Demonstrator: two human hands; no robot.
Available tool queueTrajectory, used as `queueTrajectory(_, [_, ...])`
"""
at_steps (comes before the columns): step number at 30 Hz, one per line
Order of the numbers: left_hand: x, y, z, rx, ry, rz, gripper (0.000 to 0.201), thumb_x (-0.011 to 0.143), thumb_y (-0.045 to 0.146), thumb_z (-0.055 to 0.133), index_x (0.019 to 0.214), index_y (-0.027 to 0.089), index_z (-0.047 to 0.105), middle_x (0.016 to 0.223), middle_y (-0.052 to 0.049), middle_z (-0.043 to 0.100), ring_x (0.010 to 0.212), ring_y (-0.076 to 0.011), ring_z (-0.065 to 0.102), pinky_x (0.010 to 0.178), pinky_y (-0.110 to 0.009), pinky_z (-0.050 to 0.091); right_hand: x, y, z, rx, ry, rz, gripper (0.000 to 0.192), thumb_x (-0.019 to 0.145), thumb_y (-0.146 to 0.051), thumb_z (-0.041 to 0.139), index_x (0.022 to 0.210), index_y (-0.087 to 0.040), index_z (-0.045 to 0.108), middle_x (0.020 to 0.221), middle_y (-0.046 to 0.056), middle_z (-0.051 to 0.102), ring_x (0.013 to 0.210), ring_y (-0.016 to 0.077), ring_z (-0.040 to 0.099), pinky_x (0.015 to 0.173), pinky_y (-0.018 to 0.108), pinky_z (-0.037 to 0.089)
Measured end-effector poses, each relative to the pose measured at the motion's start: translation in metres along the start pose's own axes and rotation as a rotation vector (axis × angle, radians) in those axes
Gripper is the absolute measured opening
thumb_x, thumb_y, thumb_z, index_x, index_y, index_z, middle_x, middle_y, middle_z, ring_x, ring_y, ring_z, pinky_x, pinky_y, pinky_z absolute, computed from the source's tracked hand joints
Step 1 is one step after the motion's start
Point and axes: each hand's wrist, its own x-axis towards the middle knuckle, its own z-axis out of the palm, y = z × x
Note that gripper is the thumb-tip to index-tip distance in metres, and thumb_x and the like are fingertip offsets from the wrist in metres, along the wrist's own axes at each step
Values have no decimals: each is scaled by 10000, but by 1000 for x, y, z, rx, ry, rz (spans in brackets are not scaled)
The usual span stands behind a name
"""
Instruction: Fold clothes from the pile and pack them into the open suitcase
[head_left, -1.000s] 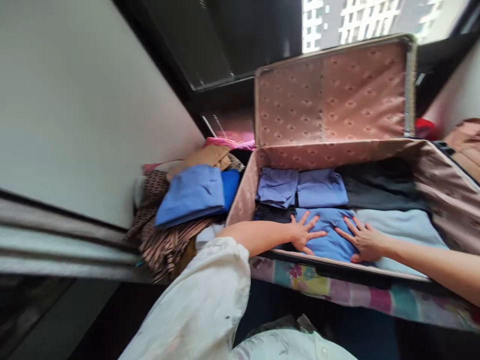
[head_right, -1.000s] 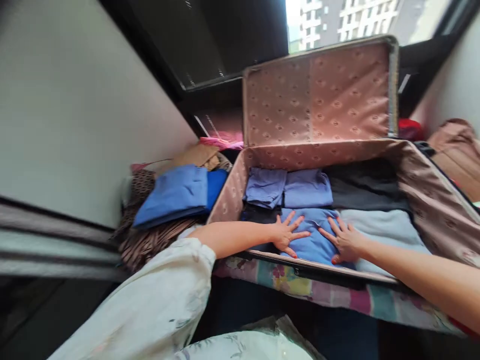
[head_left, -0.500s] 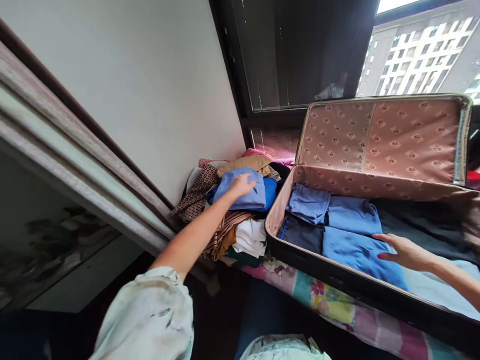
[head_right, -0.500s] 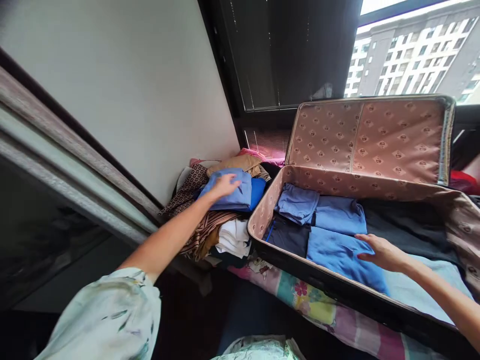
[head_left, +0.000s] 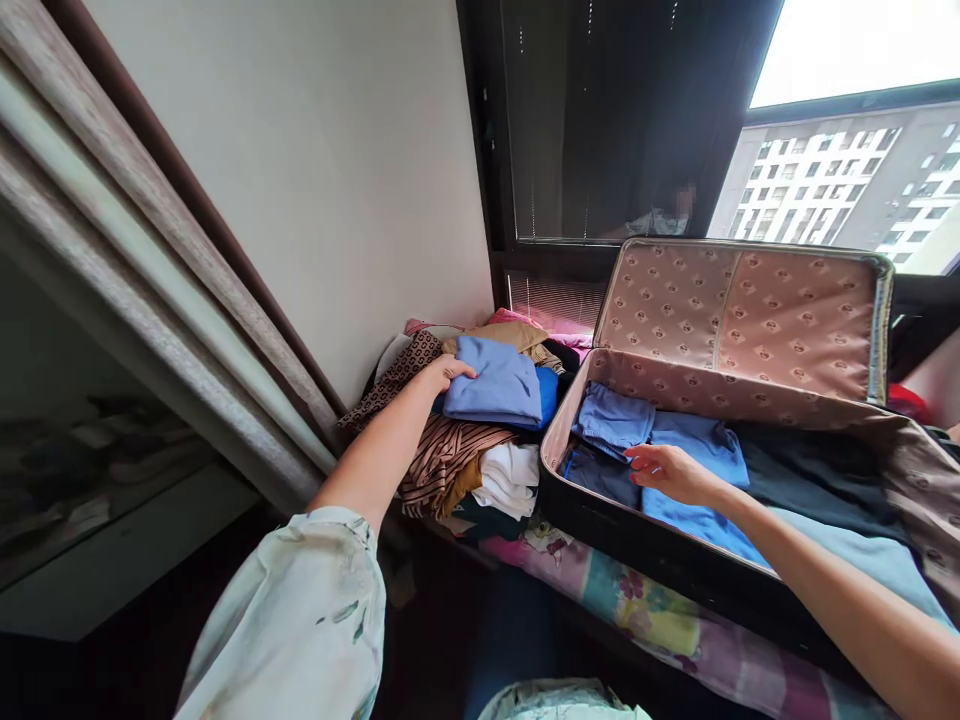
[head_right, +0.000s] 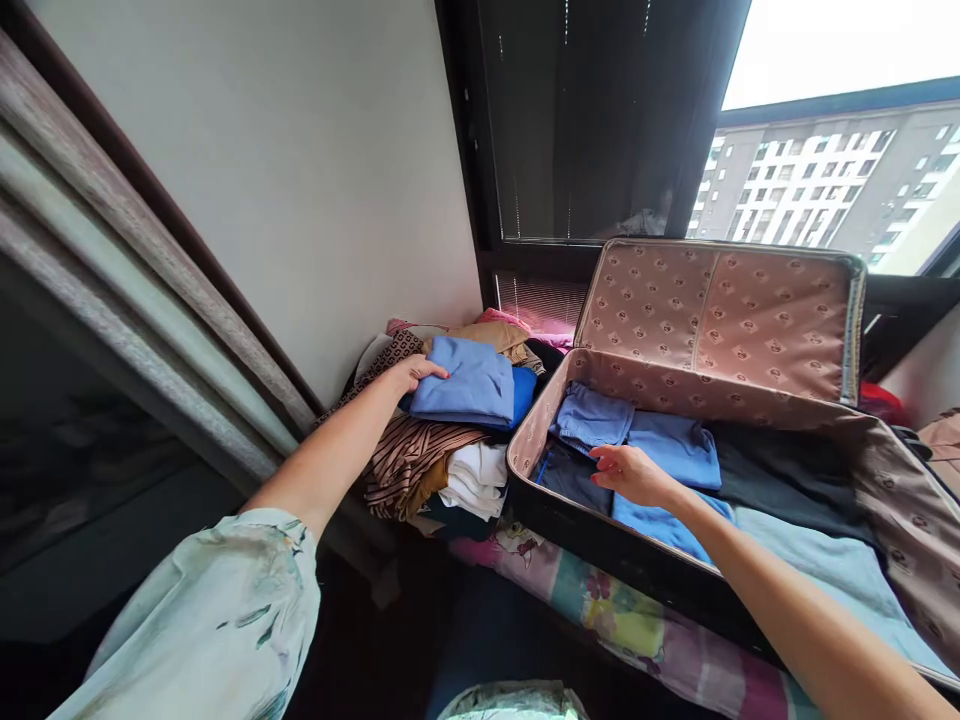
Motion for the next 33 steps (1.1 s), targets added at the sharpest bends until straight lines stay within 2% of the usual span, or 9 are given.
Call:
queueTrajectory(3, [-5, 14, 0, -79, -122, 44, 531, 574, 76, 904, 1076, 139, 739, 942, -108, 802, 951, -327, 782, 860, -471, 655, 4, 1, -3, 66, -2, 4, 498, 823, -458, 725, 1249, -201, 751, 1033, 99, 814, 910, 257, 775, 821, 364, 622])
queueTrajectory(7, [-20, 41, 1, -142, -329, 217, 646, 555, 144, 924, 1164, 120, 710, 1017, -120, 796, 1097, -384, 743, 964, -513, 615, 11, -3, -11, 224, 71, 8, 634, 767, -581, 800, 1268, -200, 727, 1013, 104, 804, 875, 259, 766, 799, 385, 631])
queueTrajectory(12, [-48, 83, 11, -114, -622, 421, 730, 479, 161, 957, 1168, 118, 721, 1040, -123, 804, 1108, -414, 735, 955, -516, 615, 22, -24, -50, 425, 306, -13, 1018, 689, -716, 832, 1530, -224, 536, 1350, 181, 691, 1167, 297, 717, 992, 434, 602])
queueTrajectory(15, [-64, 107, 36, -52, -765, 484, 751, 514, 207, 980, 1213, 124, 718, 1035, -111, 810, 1091, -393, 751, 954, -494, 617, 26, -37, -91, 530, 433, -83, 1261, 659, -708, 867, 1693, -324, 254, 1564, 169, 542, 1445, 312, 537, 1142, 491, 500])
queueTrajectory(17, [-72, 119, 63, -13, -857, 529, 772, 516, 231, 996, 1231, 137, 719, 1041, -96, 814, 1086, -372, 757, 957, -471, 617, 23, -42, -113, 609, 404, -136, 1360, 643, -676, 895, 1718, -376, 119, 1596, 141, 519, 1487, 312, 492, 1149, 514, 487])
queueTrajectory(20, [-73, 124, 112, 28, -995, 588, 818, 470, 221, 1011, 1231, 145, 719, 1048, -80, 814, 1092, -348, 757, 975, -451, 611, 9, -38, -124, 698, 218, -148, 1313, 597, -580, 950, 1695, -371, 259, 1486, 111, 631, 1355, 332, 612, 1086, 507, 547])
queueTrajectory(24, [-57, 117, 170, 115, -1142, 574, 803, 442, 172, 974, 1204, 164, 721, 1069, -50, 807, 1051, -298, 759, 953, -410, 612, -13, -15, -100, 759, 87, 8, 966, 499, -428, 1008, 1385, -237, 674, 1229, 91, 766, 1138, 335, 718, 999, 468, 603])
queueTrajectory(29, [-13, 106, 219, 391, -1230, 447, 729, 505, 144, 870, 1213, 202, 703, 1073, -20, 790, 1016, -271, 751, 891, -377, 616, -15, 14, -53, 949, 185, 260, 723, 516, -347, 1001, 1168, -231, 713, 1066, 59, 790, 946, 265, 751, 893, 404, 634])
queueTrajectory(33, [14, 65, 269, 958, -1079, 478, 659, 512, 123, 837, 1157, 211, 732, 1081, -17, 788, 1078, -275, 723, 939, -339, 595, -3, 37, 3, 999, 76, 492, 575, 548, -327, 968, 1037, -223, 685, 994, 71, 781, 917, 245, 737, 821, 361, 632])
